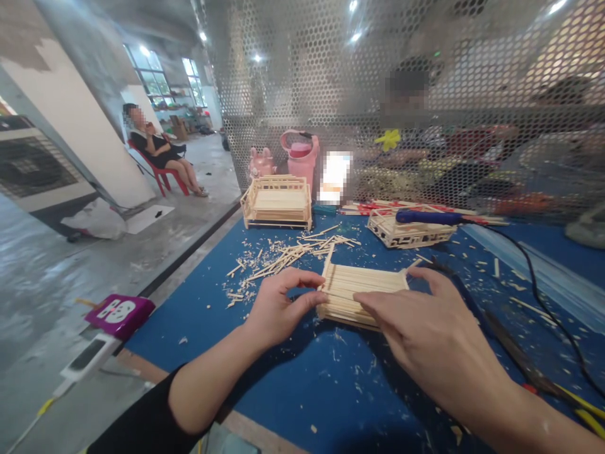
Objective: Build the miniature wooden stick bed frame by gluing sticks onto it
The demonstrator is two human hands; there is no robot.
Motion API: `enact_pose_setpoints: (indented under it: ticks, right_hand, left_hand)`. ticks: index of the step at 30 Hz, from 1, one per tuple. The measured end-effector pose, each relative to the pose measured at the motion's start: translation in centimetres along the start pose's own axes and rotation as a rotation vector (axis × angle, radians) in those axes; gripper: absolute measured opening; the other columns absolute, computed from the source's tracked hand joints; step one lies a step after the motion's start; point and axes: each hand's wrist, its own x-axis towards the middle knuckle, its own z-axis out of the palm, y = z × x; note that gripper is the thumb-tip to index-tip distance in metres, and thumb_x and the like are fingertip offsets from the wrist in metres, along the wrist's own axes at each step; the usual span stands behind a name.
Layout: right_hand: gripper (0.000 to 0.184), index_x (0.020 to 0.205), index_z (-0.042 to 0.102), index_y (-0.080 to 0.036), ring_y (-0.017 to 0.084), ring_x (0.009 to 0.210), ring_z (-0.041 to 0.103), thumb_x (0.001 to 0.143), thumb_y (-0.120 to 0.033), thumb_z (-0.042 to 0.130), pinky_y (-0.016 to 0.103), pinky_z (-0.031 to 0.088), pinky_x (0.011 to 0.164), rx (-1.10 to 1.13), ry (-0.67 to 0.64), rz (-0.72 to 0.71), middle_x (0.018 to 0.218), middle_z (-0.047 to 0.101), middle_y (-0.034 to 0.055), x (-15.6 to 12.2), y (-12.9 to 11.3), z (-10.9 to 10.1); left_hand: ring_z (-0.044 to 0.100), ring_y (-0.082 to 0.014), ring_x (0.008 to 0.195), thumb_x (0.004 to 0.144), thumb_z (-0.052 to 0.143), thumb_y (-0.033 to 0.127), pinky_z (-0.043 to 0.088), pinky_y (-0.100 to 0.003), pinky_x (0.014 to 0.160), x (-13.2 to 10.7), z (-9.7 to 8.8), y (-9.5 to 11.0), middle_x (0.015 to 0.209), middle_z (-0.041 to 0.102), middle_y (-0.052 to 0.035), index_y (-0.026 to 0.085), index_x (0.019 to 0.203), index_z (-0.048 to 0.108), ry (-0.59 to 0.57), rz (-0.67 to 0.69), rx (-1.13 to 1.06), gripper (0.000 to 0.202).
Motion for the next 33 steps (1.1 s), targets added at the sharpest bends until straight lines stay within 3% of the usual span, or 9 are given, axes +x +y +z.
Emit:
enact_pose_setpoints:
  ticks: [14, 20, 25, 29, 31, 33]
  right_hand:
    - [0.034, 0.086, 0.067, -0.022, 0.016, 0.061, 0.064, 0.088, -0.005, 0.037, 0.040, 0.031, 0.087, 0.040, 0.004, -0.018, 0.070, 0.073, -0.0008, 0.5, 0.3, -0.2]
    - [0.031, 0.089, 0.067, -0.022, 0.015, 0.063, 0.065, 0.088, -0.006, 0.040, 0.039, 0.031, 0.088, 0.056, 0.008, -0.018, 0.074, 0.074, -0.0002, 0.3, 0.3, -0.3]
    - [0.028, 0.091, 0.067, -0.020, 0.016, 0.063, 0.065, 0.089, -0.010, 0.042, 0.041, 0.035, 0.088, 0.050, -0.007, -0.010, 0.071, 0.073, 0.0012, 0.2, 0.2, -0.1]
    - [0.027, 0.111, 0.063, -0.021, 0.021, 0.085, 0.068, 0.092, -0.022, 0.044, 0.045, 0.040, 0.092, 0.042, 0.067, 0.146, 0.097, 0.075, 0.0070, -0.1, 1.3, -2.0]
    - [0.028, 0.113, 0.062, -0.021, 0.023, 0.095, 0.067, 0.091, -0.028, 0.046, 0.044, 0.045, 0.089, 0.083, 0.167, 0.334, 0.104, 0.073, 0.0079, -0.7, 2.4, -3.4]
    - [0.025, 0.104, 0.064, -0.022, 0.022, 0.089, 0.067, 0.089, -0.031, 0.046, 0.039, 0.050, 0.080, 0.200, 0.268, 0.565, 0.094, 0.073, 0.0060, -1.7, 3.6, -4.3]
  left_hand:
    - [0.066, -0.0147, 0.079, 0.083, 0.066, 0.028, 0.056, -0.029, 0.073, -0.2, 0.2, -0.3, 0.085, 0.072, -0.0058, 0.018, 0.093, 0.067, 0.040, 0.316, 0.148, 0.014]
    - [0.064, -0.0138, 0.077, 0.086, 0.062, 0.028, 0.055, -0.027, 0.068, 0.0, 0.1, 0.1, 0.086, 0.069, -0.0074, 0.015, 0.094, 0.067, 0.032, 0.422, 0.236, 0.016]
    - [0.060, -0.0159, 0.075, 0.086, 0.061, 0.029, 0.053, -0.030, 0.067, 0.0, -0.2, 0.4, 0.083, 0.067, -0.0075, 0.014, 0.095, 0.067, 0.039, 0.529, 0.365, 0.018]
    - [0.060, -0.0151, 0.076, 0.087, 0.060, 0.026, 0.052, -0.029, 0.068, 0.0, -0.1, 0.7, 0.084, 0.066, -0.0066, 0.016, 0.095, 0.067, 0.050, 0.501, 0.383, 0.014]
    - [0.061, -0.0154, 0.078, 0.087, 0.061, 0.027, 0.052, -0.029, 0.070, 0.0, 0.0, 0.6, 0.086, 0.066, -0.0063, 0.017, 0.096, 0.067, 0.047, 0.478, 0.400, 0.015]
    - [0.061, -0.0165, 0.081, 0.088, 0.059, 0.030, 0.052, -0.030, 0.073, -0.1, 0.0, 0.6, 0.088, 0.066, -0.0065, 0.018, 0.100, 0.067, 0.041, 0.458, 0.434, 0.019]
